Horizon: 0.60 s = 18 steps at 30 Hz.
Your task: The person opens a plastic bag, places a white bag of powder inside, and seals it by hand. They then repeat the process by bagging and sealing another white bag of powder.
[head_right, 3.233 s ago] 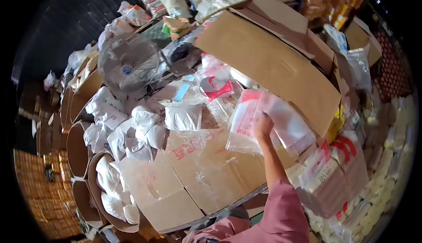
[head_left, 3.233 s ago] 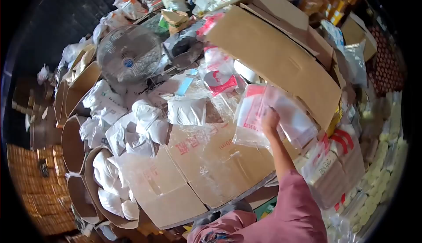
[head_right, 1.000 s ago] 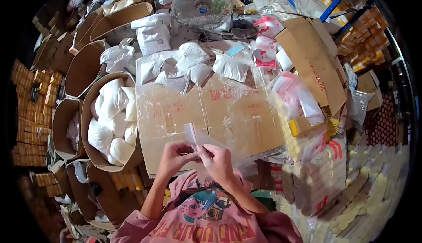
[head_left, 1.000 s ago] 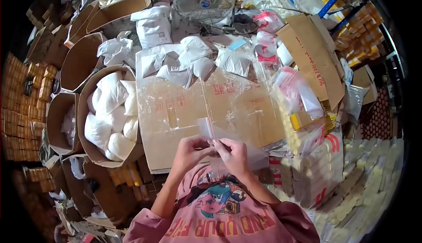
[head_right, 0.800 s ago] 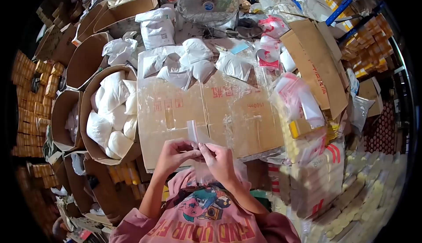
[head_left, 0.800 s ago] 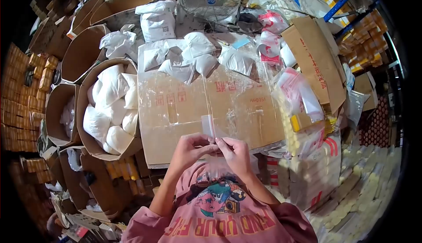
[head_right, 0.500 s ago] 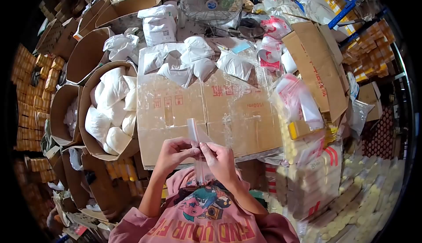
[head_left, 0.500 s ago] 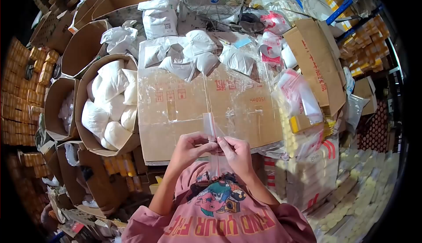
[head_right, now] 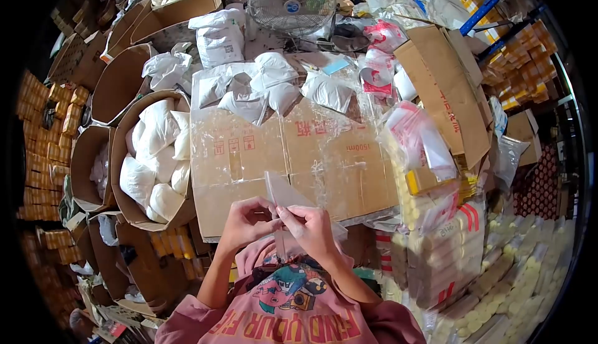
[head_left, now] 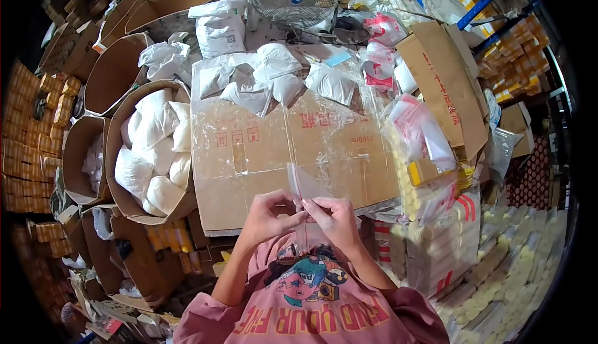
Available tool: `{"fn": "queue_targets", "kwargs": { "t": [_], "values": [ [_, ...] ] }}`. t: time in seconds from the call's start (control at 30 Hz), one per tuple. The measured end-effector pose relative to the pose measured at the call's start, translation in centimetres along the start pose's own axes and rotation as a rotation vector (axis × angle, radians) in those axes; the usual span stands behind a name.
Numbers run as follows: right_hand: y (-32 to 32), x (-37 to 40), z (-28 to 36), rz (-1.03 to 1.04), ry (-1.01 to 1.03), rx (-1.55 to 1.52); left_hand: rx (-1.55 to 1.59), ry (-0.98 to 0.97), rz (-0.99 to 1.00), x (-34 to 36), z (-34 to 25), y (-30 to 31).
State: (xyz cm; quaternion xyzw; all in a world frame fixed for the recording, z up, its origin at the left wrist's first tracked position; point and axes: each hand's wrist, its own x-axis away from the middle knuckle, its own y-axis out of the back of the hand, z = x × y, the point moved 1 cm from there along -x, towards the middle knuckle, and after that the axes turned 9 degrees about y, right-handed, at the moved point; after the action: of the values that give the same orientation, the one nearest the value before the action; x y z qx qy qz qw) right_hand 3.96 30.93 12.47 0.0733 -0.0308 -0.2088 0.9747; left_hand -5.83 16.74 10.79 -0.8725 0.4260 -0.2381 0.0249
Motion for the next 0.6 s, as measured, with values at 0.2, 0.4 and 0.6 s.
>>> {"fn": "queue_targets", "kwargs": {
  "t": [0.2,0.4,0.6],
  "values": [
    [0.9,0.1,0.3,0.049,-0.028,0.014,-0.013,-0.036,0.031,-0.5,0.3,0.0],
    [1.5,-0.1,0.9,0.130,0.028,0.074,0.084,-0.017,0.063,-0.5,0.5,0.1],
    [1.3,-0.2,0.7,0.113,-0.057,-0.025,-0.015,-0.074,0.035,-0.4,0.7,-0.2]
  ]
}}
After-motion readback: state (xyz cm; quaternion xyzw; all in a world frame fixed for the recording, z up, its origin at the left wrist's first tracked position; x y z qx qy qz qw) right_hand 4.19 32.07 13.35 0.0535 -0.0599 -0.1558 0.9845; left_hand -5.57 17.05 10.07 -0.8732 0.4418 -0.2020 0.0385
